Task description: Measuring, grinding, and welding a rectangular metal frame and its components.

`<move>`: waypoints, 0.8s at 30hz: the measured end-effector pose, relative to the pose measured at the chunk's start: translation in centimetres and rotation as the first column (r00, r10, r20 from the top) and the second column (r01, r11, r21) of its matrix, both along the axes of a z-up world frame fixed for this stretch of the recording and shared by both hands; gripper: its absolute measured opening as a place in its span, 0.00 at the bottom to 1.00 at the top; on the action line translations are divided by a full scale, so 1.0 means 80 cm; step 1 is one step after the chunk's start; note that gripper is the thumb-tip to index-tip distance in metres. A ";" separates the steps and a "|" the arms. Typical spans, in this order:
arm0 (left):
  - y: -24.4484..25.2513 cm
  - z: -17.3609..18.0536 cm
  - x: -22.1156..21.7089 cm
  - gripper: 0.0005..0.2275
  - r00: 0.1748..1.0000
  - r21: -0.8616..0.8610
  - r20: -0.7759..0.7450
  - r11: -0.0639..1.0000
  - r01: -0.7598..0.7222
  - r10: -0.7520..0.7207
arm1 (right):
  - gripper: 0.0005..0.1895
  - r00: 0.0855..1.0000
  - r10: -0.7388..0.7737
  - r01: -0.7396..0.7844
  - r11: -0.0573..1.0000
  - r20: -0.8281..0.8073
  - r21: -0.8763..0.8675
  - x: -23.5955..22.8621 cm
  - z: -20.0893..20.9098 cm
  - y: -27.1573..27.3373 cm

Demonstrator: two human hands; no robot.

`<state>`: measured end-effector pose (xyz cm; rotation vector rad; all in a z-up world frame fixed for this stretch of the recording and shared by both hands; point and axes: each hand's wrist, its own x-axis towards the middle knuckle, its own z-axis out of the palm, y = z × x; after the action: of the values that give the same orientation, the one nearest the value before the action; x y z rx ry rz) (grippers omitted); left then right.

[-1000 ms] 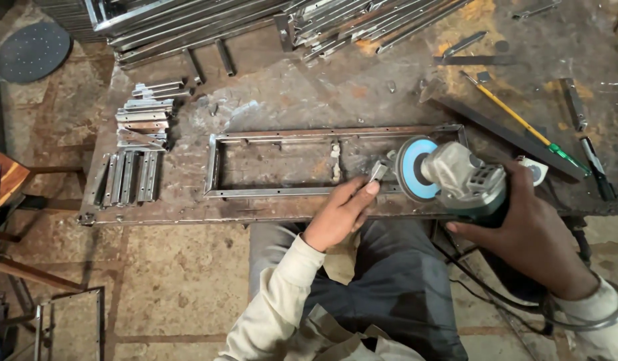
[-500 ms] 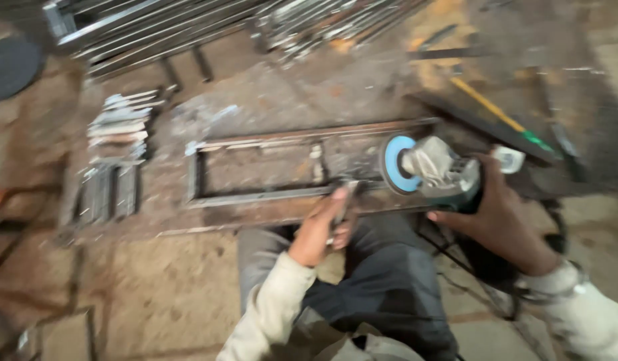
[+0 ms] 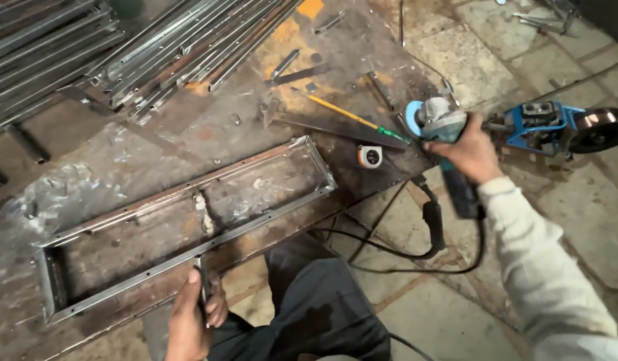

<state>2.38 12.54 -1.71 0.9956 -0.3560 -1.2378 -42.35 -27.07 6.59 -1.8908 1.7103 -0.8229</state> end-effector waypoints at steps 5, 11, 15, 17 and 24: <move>-0.013 -0.002 -0.006 0.19 0.999 0.006 0.006 0.999 -0.040 0.040 | 0.48 0.808 -0.048 0.014 0.998 -0.587 -0.062 -0.005 0.019 -0.071; -0.027 -0.004 -0.021 0.19 1.000 0.006 -0.015 1.000 -0.023 0.023 | 0.49 0.711 -0.018 0.027 1.000 -0.703 0.002 0.008 -0.001 -0.102; -0.041 -0.003 -0.023 0.20 0.999 0.002 -0.035 1.000 0.023 -0.023 | 0.53 0.725 -0.049 0.045 0.999 -0.687 -0.024 0.008 -0.018 -0.121; -0.049 0.001 -0.026 0.20 0.999 0.000 -0.031 1.000 0.018 -0.018 | 0.55 0.732 -0.057 0.036 0.998 -0.679 -0.046 0.006 -0.028 -0.146; -0.038 0.037 -0.041 0.12 0.919 0.237 -0.103 0.907 -0.349 0.380 | 0.71 0.858 0.205 -0.277 0.957 -0.472 -0.088 -0.069 -0.161 -0.300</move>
<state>-0.91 9.53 1.25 1.0889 0.0844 -1.0096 -47.87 -51.04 -6.29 -2.5020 1.6412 -0.4375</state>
